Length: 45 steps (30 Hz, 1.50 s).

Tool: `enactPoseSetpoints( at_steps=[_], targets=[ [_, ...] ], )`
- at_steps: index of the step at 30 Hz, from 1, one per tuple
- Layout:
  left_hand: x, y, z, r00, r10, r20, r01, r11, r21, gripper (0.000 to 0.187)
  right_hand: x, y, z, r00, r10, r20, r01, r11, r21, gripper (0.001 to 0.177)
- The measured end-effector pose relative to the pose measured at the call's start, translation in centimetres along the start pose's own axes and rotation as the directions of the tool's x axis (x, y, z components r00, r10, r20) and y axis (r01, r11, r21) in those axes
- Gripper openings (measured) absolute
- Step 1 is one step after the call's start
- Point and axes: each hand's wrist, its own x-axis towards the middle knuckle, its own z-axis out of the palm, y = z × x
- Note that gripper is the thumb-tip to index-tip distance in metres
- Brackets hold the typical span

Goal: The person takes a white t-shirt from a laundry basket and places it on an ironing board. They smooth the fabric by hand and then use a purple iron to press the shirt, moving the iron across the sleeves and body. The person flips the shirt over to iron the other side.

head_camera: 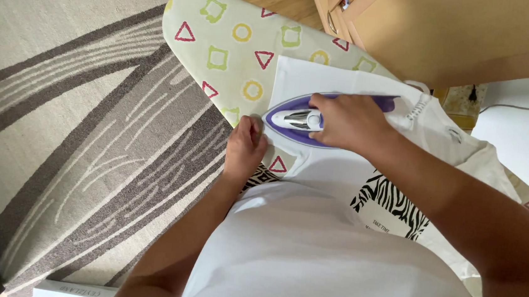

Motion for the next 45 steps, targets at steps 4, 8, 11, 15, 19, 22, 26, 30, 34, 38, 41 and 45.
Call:
enactPoseSetpoints(
  at_steps=[4,8,11,15,19,22,26,30,34,38,41,45],
  targets=[
    [-0.1,1.1,-0.4,1.0,0.002,0.0,-0.002,1.0,0.016,0.019,0.1,1.5,-1.9,0.984,0.152,-0.091,-0.144,0.986,0.087,0.058],
    [-0.1,1.6,-0.9,1.0,0.017,0.015,-0.017,1.0,0.0,0.023,2.1,5.1,-2.2,0.948,0.262,-0.182,-0.229,0.956,0.182,0.062],
    [0.2,1.5,-0.8,1.0,-0.008,0.024,0.007,1.0,0.013,0.021,2.3,4.4,-1.5,0.94,0.284,-0.187,-0.251,0.951,0.181,0.064],
    [0.2,1.2,-0.7,0.998,-0.042,0.056,0.041,0.999,0.028,0.021,-0.1,0.6,-0.1,0.984,0.153,-0.089,-0.141,0.981,0.133,0.059],
    [0.0,1.7,-1.1,0.997,-0.03,0.065,0.027,0.999,0.045,0.021,-0.1,-0.3,-0.4,0.986,0.138,-0.091,-0.124,0.982,0.145,0.054],
    [0.0,1.6,-0.9,0.996,-0.06,0.066,0.056,0.996,0.069,0.022,2.2,1.7,-0.7,0.962,0.151,-0.226,-0.127,0.985,0.119,0.055],
    [-0.1,2.8,-1.3,0.995,0.1,-0.01,-0.1,0.995,-0.015,0.018,3.8,2.2,-1.7,0.963,0.227,-0.144,-0.217,0.972,0.086,0.058],
    [0.3,1.6,-0.8,0.999,-0.01,0.05,0.007,0.999,0.048,0.019,2.6,1.0,-0.2,0.978,0.084,-0.191,-0.06,0.99,0.131,0.061],
    [0.3,1.2,-0.7,0.999,0.009,0.048,-0.011,0.999,0.039,0.019,1.0,-1.2,1.5,0.988,0.054,-0.142,-0.029,0.985,0.173,0.054],
    [0.1,0.4,-0.3,0.998,0.024,0.053,-0.028,0.997,0.075,0.015,1.9,-0.7,0.4,0.986,0.063,-0.152,-0.041,0.989,0.142,0.058],
    [0.1,0.8,-0.4,0.998,0.042,0.04,-0.047,0.99,0.13,0.014,3.9,1.4,-1.0,0.961,0.123,-0.249,-0.086,0.984,0.155,0.059],
    [-0.2,2.2,-1.0,0.998,0.051,0.038,-0.057,0.986,0.157,0.015,4.7,5.4,-1.2,0.927,0.22,-0.303,-0.164,0.966,0.202,0.068]
  ],
)
